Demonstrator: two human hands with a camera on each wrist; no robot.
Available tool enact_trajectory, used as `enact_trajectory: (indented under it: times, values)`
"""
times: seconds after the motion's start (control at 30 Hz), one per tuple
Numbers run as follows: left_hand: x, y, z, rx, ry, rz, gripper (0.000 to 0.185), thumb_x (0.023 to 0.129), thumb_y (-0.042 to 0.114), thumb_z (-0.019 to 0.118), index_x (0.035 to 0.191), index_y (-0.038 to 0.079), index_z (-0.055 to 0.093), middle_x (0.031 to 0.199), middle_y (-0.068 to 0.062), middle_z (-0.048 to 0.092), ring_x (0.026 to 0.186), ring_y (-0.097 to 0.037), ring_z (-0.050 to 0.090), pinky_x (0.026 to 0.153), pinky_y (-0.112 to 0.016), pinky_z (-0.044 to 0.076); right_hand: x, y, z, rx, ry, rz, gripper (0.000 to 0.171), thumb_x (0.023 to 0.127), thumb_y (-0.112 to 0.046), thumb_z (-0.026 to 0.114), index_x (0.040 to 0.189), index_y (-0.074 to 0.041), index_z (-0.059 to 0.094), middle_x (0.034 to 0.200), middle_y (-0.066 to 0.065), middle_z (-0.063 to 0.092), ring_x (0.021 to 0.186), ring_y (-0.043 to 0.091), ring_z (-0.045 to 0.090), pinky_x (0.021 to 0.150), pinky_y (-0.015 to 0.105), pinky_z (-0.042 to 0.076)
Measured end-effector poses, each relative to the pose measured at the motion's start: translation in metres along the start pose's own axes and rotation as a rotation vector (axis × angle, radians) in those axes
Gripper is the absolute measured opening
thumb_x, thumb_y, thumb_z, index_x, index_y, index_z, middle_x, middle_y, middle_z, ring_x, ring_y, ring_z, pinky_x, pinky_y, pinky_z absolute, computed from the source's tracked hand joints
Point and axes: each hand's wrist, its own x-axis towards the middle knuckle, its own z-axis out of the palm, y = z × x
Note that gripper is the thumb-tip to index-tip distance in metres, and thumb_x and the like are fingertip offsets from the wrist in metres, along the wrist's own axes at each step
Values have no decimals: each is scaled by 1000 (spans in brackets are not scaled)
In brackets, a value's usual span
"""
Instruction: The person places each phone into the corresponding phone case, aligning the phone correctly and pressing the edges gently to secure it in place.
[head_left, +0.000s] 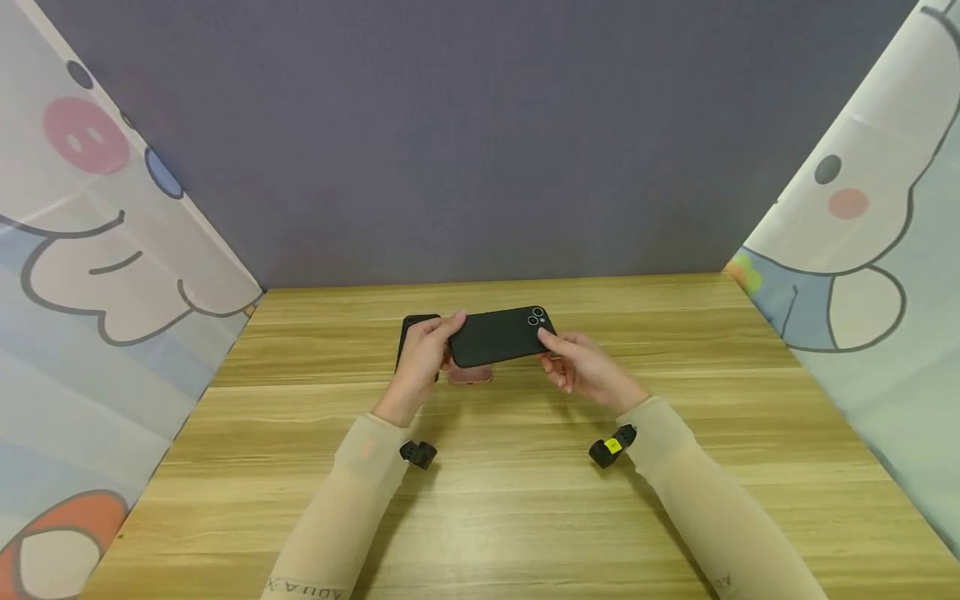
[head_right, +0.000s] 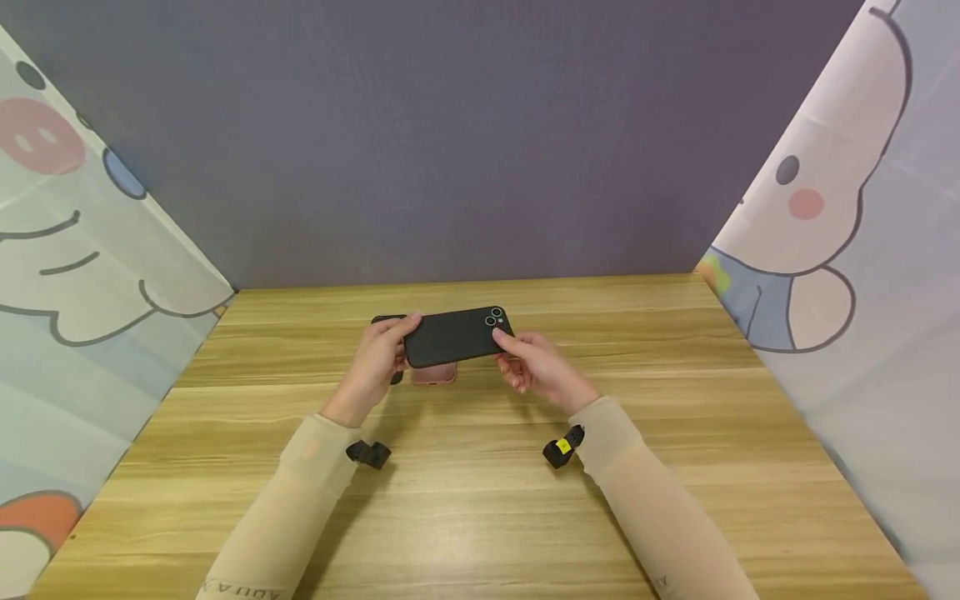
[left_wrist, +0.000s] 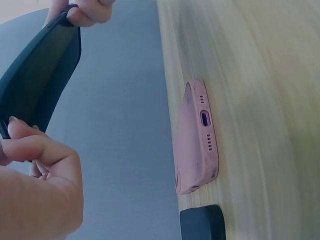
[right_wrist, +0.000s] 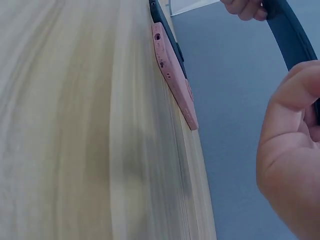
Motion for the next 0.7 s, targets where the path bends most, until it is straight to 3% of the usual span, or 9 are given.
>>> enact_trajectory:
  times: [0.3, 0.5, 0.7]
  values:
    - [-5, 3, 7, 83, 14, 29, 39, 102, 38, 63, 85, 5, 70, 66, 0, 52, 54, -13, 47, 55, -28, 45, 3, 5, 4, 53, 116, -69, 37, 108, -37, 50, 90, -9, 65, 64, -3, 62, 45, 6, 47, 41, 17, 37]
    - [-4, 2, 9, 35, 26, 30, 36, 103, 34, 63, 83, 4, 70, 62, -1, 53, 52, -17, 49, 51, -25, 44, 2, 4, 5, 37, 136, -63, 40, 108, -39, 48, 88, -8, 63, 63, -3, 59, 43, 6, 46, 40, 17, 36]
    - [-4, 0, 10, -66, -41, -4, 37, 104, 28, 60, 74, 8, 63, 59, -1, 49, 49, -16, 45, 49, -25, 40, 0, 0, 6, 24, 156, -63, 43, 109, -40, 47, 84, -10, 63, 61, -3, 56, 42, 6, 42, 39, 18, 32]
